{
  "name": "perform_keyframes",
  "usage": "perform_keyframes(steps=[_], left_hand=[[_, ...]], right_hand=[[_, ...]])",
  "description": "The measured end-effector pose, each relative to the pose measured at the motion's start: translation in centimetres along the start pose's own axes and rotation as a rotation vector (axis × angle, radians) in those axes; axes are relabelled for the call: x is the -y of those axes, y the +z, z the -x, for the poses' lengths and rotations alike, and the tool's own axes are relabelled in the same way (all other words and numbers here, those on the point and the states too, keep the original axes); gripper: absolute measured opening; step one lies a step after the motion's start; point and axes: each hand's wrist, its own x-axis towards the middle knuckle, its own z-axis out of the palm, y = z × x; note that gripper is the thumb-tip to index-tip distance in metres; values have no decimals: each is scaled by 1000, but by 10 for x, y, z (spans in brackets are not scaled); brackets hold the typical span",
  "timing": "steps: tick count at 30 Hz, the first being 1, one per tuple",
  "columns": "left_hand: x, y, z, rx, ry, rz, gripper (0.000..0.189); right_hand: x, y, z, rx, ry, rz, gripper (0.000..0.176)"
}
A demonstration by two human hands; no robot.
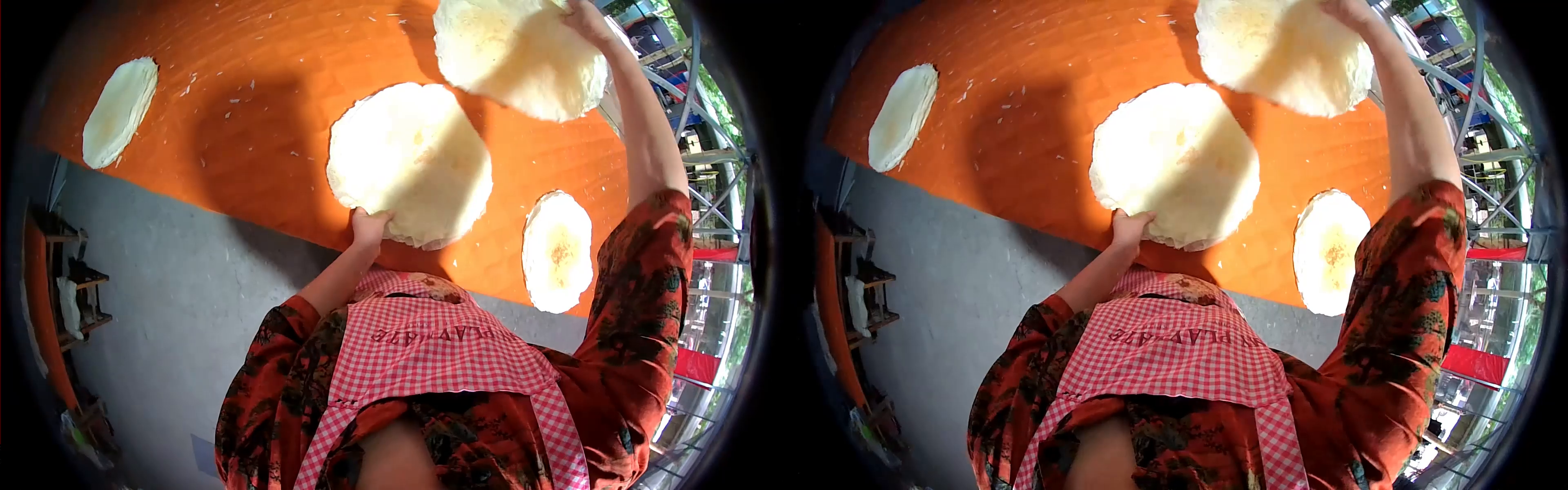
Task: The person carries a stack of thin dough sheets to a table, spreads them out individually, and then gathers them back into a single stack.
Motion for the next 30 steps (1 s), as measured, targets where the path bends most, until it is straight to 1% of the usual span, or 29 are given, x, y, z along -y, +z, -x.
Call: perform_keyframes(steps=[1,4,5,6,7,8,9,10,11,12,13,15,16,17,18,19,20,21,22,24,25,26,27,28,29,30], left_hand=[[-1,1,1,5,-8,1,35],[16,-13,-15,26,29,-104,34],[1,-11,-6,81,-56,141,35],[-28,-8,13,136,-143,384,36],[-42,-8,23,187,-231,626,38],[-38,-15,17,200,-227,528,46],[-32,-25,6,213,-218,432,55],[-30,-31,0,227,-204,336,64],[-47,-22,14,200,-159,330,60],[-43,-26,11,227,-106,220,58],[-34,-31,3,255,-54,109,57],[-19,-40,-9,232,-84,110,51],[-12,-45,-13,182,-170,215,47],[-9,-50,-14,137,-258,314,44],[-10,-54,-12,170,-218,189,39],[-11,-59,-7,204,-174,70,35],[-10,-62,1,233,-127,-47,31],[-31,-47,32,108,37,-116,26],[-46,-41,43,178,-14,-37,25],[-64,-33,52,317,-121,123,24],[-61,-34,41,425,-151,268,34],[-62,-31,31,448,-236,382,39],[-63,-28,20,466,-322,498,43],[-62,-26,10,481,-408,617,48],[-58,-26,-1,498,-501,700,62],[-59,-24,-4,553,-454,706,64]], right_hand=[[14,-9,8,-2,-8,29,26],[99,-26,45,-6,-49,112,27],[150,-20,74,-10,3,186,23],[188,-5,102,-13,57,258,20],[185,47,121,-97,-21,205,22],[227,56,151,139,43,88,29],[252,103,179,-87,-54,-23,41],[290,125,204,-85,-18,-147,44],[301,163,222,83,-7,-251,41],[298,233,244,213,10,-204,44],[314,227,255,84,-96,-255,47],[313,215,243,111,-63,-362,46],[310,212,239,127,-39,-419,46],[288,222,232,388,109,-353,35],[275,204,220,443,223,-486,23],[256,191,207,442,283,-675,44],[235,179,190,485,322,-644,47],[217,169,177,401,249,-722,50],[212,140,169,352,257,-619,43],[235,67,172,365,273,-577,34],[239,64,184,222,114,-383,31],[244,65,199,84,-43,-187,30],[258,77,220,-32,-82,-102,38],[280,88,238,-61,-104,-176,41],[302,97,255,-75,-133,-109,41],[309,133,274,-72,-155,-120,40]])
